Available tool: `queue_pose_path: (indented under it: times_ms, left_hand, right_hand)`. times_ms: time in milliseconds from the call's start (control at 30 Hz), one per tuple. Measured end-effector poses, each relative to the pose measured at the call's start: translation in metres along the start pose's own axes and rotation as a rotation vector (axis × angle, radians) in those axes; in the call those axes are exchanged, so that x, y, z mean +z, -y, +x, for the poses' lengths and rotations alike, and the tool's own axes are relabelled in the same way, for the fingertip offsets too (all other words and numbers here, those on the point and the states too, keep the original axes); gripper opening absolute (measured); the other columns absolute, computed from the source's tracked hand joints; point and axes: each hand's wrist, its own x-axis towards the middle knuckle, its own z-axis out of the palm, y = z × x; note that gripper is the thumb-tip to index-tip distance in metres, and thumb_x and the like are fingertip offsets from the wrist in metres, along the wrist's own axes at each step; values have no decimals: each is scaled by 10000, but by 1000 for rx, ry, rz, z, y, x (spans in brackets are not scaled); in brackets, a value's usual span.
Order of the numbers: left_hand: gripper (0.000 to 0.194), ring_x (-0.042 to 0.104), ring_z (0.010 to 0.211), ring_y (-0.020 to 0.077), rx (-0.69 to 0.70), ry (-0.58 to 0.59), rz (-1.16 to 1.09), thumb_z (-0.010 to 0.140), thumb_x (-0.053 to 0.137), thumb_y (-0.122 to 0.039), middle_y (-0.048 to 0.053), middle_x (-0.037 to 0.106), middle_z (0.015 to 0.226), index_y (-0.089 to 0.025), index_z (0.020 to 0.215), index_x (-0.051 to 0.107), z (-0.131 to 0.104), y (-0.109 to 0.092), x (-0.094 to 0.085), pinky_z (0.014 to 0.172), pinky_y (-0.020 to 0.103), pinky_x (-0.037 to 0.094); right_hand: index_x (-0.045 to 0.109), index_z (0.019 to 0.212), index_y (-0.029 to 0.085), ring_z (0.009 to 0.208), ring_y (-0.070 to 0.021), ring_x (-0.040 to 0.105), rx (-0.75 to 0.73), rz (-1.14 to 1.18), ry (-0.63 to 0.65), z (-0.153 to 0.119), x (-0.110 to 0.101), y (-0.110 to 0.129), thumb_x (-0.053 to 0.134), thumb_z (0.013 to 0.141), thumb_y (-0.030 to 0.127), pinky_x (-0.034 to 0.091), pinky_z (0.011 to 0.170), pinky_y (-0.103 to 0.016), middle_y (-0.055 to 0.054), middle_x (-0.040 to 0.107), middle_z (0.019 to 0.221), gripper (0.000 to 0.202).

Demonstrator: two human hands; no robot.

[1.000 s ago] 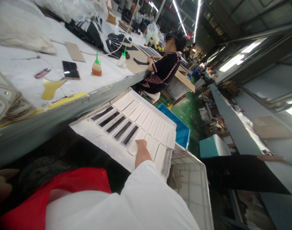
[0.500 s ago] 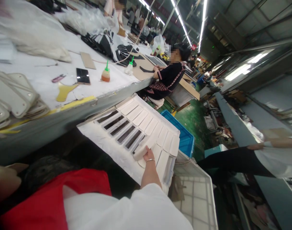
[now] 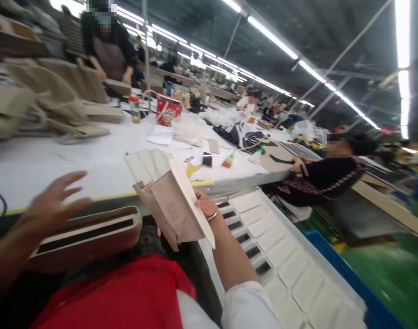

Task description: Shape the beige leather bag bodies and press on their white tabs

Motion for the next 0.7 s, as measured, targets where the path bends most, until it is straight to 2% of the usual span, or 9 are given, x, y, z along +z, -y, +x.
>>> queue_pose_path:
  times_ms: [67,133,167,233,300,400,500,600,700]
  left_hand:
    - [687,572,1001,233,25,103,-175,681,649,-515,82,516,1281,-217,1269,455,-2,-2,-16,759,301,504]
    - [552,605,816,198,16,276,-317,636,660,-528,60,650,1001,-183,1064,609,0,-4,-28,640,255,496]
    - [461,592,702,172,-16,299,-346,643,650,-527,38,653,814,-163,925,650,1,-4,-34,559,235,476]
    - [377,507,525,121,-94,233,-351,653,643,-516,-14,552,573,-151,744,653,-1,3,-48,438,209,412]
    - [361,434,454,91,-160,63,-332,645,654,-509,-41,484,505,-151,695,647,-9,13,-62,389,194,374]
    - [370,457,475,91,-229,-114,-358,616,687,-499,-39,519,543,-152,741,665,-22,29,-78,413,193,421]
    - [390,492,507,103,-243,-228,-405,596,714,-491,-30,552,581,-152,782,672,-31,35,-89,458,212,471]
    - [398,502,513,103,-237,-271,-368,592,720,-499,-29,572,589,-158,791,678,-37,38,-99,484,209,473]
    - [400,506,525,100,-210,-195,-254,608,703,-516,-29,592,590,-165,798,691,-43,49,-105,490,189,435]
  right_hand:
    - [585,998,141,869,-255,613,-7,4,261,41,49,17,766,372,585,490,663,-299,-58,653,865,788]
    - [581,1029,146,851,-221,612,-17,-4,415,71,89,31,742,479,568,492,690,-295,-54,649,889,712]
    - [581,1046,150,824,-200,613,-14,-24,440,83,104,38,713,549,561,493,692,-288,-50,647,887,659]
    - [570,1107,163,747,-163,607,23,-121,439,99,124,51,607,690,570,492,667,-275,-42,644,862,584]
    - [532,1200,185,742,-153,600,29,-309,419,107,136,63,521,760,585,490,673,-279,-44,640,900,595]
    - [419,1334,215,991,-223,562,-138,-690,396,106,154,73,681,635,549,446,871,-368,-78,566,1161,817]
    - [267,1419,172,1172,-308,442,-349,-1025,340,98,183,70,802,487,426,336,1007,-448,-137,432,1314,1104]
    - [142,1442,91,1198,-310,411,-443,-1175,335,95,207,55,710,603,331,328,1018,-454,-185,381,1331,1041]
    - [108,1434,55,1194,-295,402,-478,-1211,380,96,214,35,639,649,287,329,1018,-439,-198,379,1316,976]
